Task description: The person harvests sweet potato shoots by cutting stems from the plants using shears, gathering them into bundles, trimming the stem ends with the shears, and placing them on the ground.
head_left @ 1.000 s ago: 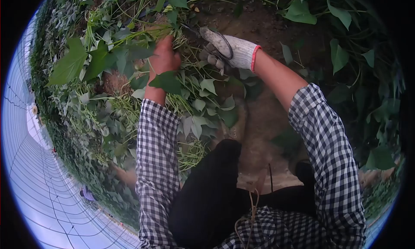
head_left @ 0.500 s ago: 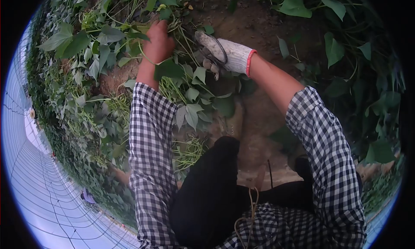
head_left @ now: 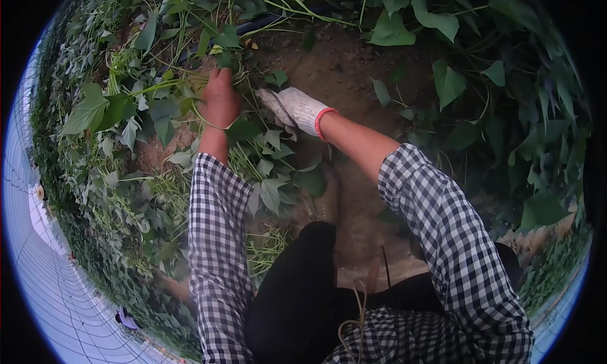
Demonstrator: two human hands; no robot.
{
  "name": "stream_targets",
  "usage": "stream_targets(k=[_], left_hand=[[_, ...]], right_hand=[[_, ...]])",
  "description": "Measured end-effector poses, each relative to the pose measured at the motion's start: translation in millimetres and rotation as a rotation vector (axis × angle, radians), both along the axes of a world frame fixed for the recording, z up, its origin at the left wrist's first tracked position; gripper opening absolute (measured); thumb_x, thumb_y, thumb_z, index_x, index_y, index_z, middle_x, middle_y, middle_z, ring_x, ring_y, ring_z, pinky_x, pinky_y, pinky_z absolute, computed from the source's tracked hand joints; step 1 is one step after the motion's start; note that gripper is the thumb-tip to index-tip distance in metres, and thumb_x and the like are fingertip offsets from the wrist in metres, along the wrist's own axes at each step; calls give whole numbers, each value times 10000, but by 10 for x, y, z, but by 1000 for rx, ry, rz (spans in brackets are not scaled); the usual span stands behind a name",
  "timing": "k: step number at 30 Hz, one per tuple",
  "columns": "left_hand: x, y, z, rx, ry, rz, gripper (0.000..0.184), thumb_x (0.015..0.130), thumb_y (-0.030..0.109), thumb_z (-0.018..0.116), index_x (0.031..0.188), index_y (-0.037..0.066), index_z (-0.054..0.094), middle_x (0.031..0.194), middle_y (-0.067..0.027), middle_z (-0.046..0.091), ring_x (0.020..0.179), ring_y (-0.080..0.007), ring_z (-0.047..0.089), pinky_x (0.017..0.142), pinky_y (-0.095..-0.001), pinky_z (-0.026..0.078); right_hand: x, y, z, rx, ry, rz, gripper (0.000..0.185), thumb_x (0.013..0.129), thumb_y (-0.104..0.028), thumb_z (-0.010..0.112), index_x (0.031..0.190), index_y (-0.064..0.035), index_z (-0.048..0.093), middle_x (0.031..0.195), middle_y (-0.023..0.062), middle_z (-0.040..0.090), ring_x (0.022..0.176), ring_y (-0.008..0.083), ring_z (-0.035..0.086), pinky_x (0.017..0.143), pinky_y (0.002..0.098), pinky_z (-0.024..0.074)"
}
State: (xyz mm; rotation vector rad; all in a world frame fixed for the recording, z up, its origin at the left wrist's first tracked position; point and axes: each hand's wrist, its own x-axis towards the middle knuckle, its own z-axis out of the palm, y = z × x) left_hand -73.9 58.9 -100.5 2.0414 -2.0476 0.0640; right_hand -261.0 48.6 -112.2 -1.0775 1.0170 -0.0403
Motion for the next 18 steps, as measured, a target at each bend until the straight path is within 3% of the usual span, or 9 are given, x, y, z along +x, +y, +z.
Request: stream_targets(k=[3, 7, 8, 9, 10, 12, 14, 15, 18], left_hand=[[-26, 62, 51, -4, -43, 73, 272, 718, 22, 573, 978, 100, 553, 991, -135, 583, 872, -398, 588, 665, -469, 493], [-29, 208, 142, -110, -6, 48, 260, 704, 22, 571, 950, 106, 556, 981, -112, 583, 878, -389, 590, 672, -478, 493], [9, 225, 226, -86, 0, 48, 263, 702, 22, 572, 950, 107, 557, 981, -109, 582, 876, -386, 592, 673, -478, 493], [56, 271, 253, -63, -1, 47, 265, 699, 22, 574, 949, 108, 558, 981, -107, 582, 875, -384, 593, 674, -479, 493], [57, 307, 275, -58, -48, 24, 269, 695, 21, 577, 949, 108, 555, 1000, -104, 582, 871, -378, 595, 672, -475, 493], [34, 319, 228, -70, -49, -72, 244, 685, 34, 600, 915, 94, 547, 1047, -100, 586, 849, -359, 604, 676, -465, 495], [-61, 306, 293, -72, -175, -198, 239, 756, -23, 512, 970, 70, 565, 1096, -123, 579, 926, -357, 599, 700, -427, 509], [-68, 261, 241, -128, -214, -221, 211, 772, 2, 517, 966, 76, 556, 1146, -128, 566, 887, -373, 619, 696, -429, 517], [-25, 203, 243, 76, -300, -69, 194, 776, 19, 523, 959, 81, 545, 1139, -136, 566, 850, -380, 630, 690, -439, 521]], right_hand=[[-79, -25, 139, -188, -43, 103, 738, 912, -625, 362, 714, 49, 589, 578, 146, 573, 506, 270, 600, 512, 398, 509], [-577, -16, 749, 35, 96, 93, 683, 872, -650, 445, 757, 2, 611, 581, 99, 573, 446, 201, 545, 453, 336, 456], [-662, -68, 662, 136, 62, 112, 638, 933, -594, 366, 942, -2, 603, 607, 63, 548, 447, 163, 526, 418, 338, 447], [-806, -60, 592, -6, 10, 147, 657, 943, -596, 332, 875, 3, 593, 608, 60, 546, 456, 155, 538, 434, 338, 464], [-930, -113, 583, -94, 174, 236, 686, 945, -608, 303, 819, 7, 580, 598, 55, 546, 442, 155, 540, 442, 327, 477], [-1190, -70, 780, -111, 116, 177, 694, 933, -632, 299, 785, -1, 550, 580, 39, 541, 408, 136, 524, 432, 289, 471], [-1459, -57, 843, -54, 90, 180, 695, 925, -638, 322, 821, 4, 564, 566, 27, 518, 419, 106, 524, 410, 265, 458], [-1566, -20, 855, -30, 73, 162, 710, 922, -645, 324, 849, 12, 582, 562, 23, 510, 420, 100, 523, 406, 260, 456], [-1755, 118, 945, -51, 137, 170, 817, 900, -691, 296, 974, 60, 611, 561, 20, 486, 419, 102, 507, 416, 254, 458]])
